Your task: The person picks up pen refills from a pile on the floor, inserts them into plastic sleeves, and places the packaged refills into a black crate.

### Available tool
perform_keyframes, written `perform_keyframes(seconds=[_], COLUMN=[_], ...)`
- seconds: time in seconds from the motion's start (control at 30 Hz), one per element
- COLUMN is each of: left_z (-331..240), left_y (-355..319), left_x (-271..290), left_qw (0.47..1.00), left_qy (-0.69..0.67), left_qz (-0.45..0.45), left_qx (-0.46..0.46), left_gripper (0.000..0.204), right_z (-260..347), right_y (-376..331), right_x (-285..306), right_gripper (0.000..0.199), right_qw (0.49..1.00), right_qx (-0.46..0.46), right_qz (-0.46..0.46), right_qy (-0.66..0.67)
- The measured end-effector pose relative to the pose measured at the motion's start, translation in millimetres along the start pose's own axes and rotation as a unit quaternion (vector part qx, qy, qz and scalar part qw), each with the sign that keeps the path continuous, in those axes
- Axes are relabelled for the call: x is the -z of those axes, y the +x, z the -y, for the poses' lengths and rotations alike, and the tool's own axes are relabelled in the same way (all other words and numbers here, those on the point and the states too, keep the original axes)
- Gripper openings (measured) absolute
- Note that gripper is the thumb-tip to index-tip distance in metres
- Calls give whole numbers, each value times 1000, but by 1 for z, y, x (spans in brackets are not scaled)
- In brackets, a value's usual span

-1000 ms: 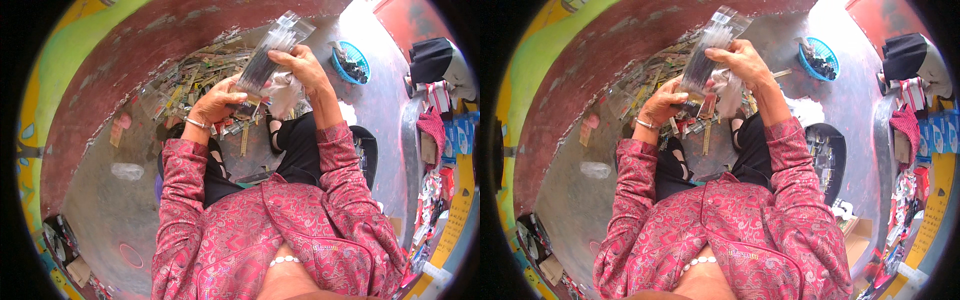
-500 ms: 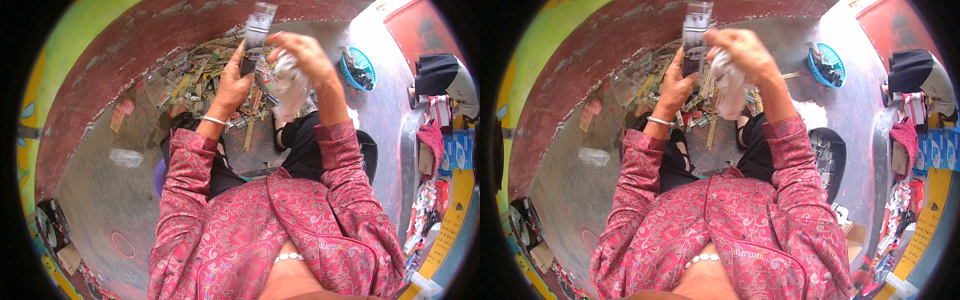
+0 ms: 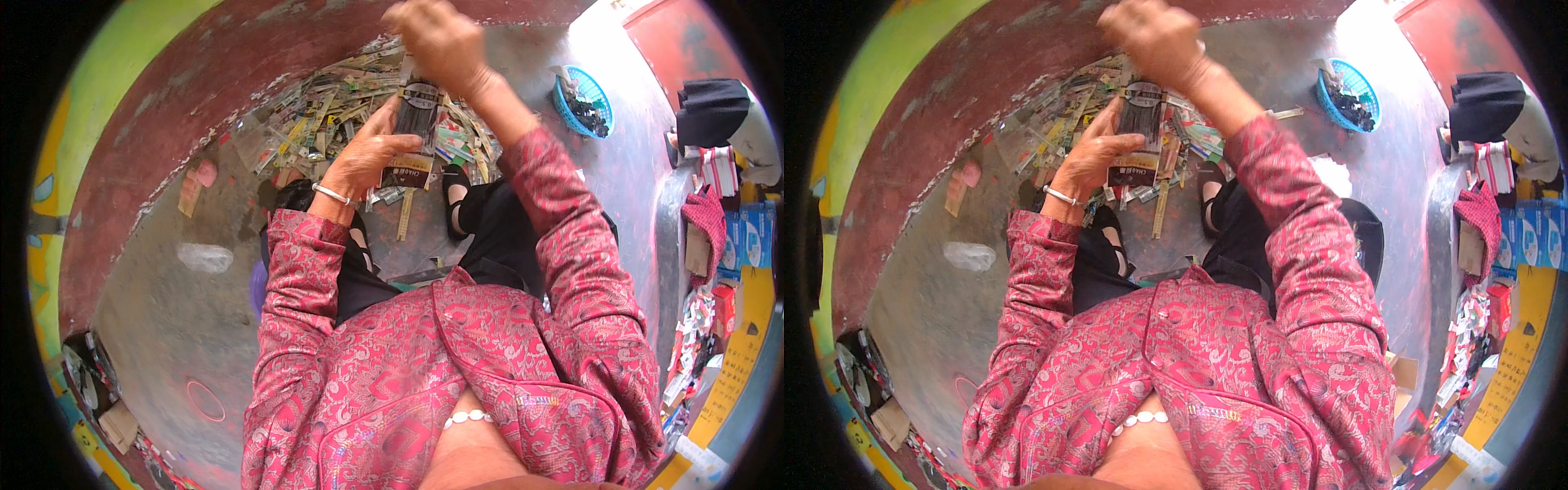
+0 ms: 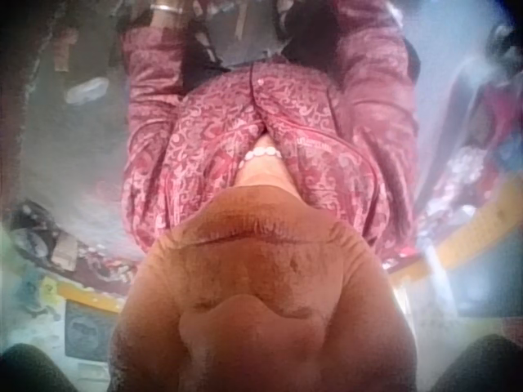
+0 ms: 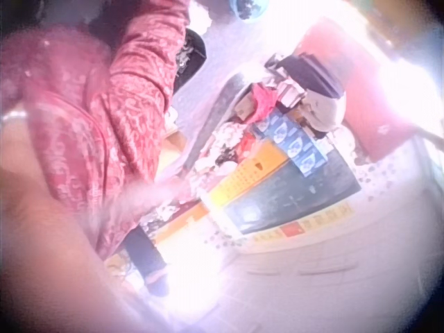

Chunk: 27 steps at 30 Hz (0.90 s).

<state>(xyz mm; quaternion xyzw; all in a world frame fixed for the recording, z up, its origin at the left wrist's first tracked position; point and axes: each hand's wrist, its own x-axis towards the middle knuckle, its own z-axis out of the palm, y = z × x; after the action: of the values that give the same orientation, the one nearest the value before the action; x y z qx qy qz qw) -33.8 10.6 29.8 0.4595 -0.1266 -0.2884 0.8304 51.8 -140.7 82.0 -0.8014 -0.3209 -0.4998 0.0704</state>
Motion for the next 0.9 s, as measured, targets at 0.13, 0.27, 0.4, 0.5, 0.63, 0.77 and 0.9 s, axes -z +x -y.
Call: perform_keyframes(seconds=[0.13,0.27,0.4,0.5,0.63,0.77,0.9], left_z=[-11,-13,-12,0,-7,-16,-20], left_y=[-3,2,8,13,11,10,22], left_x=[-4,-1,3,16,6,25,64], left_qw=[996,994,995,988,987,986,974], left_qy=[-60,-72,-4,131,120,61,-187], left_qz=[61,82,97,75,99,138,107], left_qx=[16,12,11,-19,34,67,71], left_gripper=[60,63,77,92,84,70,63], right_z=[-84,-74,-28,-1,14,4,-33], right_y=[-9,-27,-20,6,0,23,34], right_x=[23,77,106,92,66,79,73], right_gripper=[17,13,26,52,49,37,29], right_qw=[959,894,952,963,857,848,776], right_qx=[-220,-399,-221,-21,47,-6,-89], right_qz=[152,200,202,249,511,515,599], right_qy=[-90,-42,55,100,44,124,175])
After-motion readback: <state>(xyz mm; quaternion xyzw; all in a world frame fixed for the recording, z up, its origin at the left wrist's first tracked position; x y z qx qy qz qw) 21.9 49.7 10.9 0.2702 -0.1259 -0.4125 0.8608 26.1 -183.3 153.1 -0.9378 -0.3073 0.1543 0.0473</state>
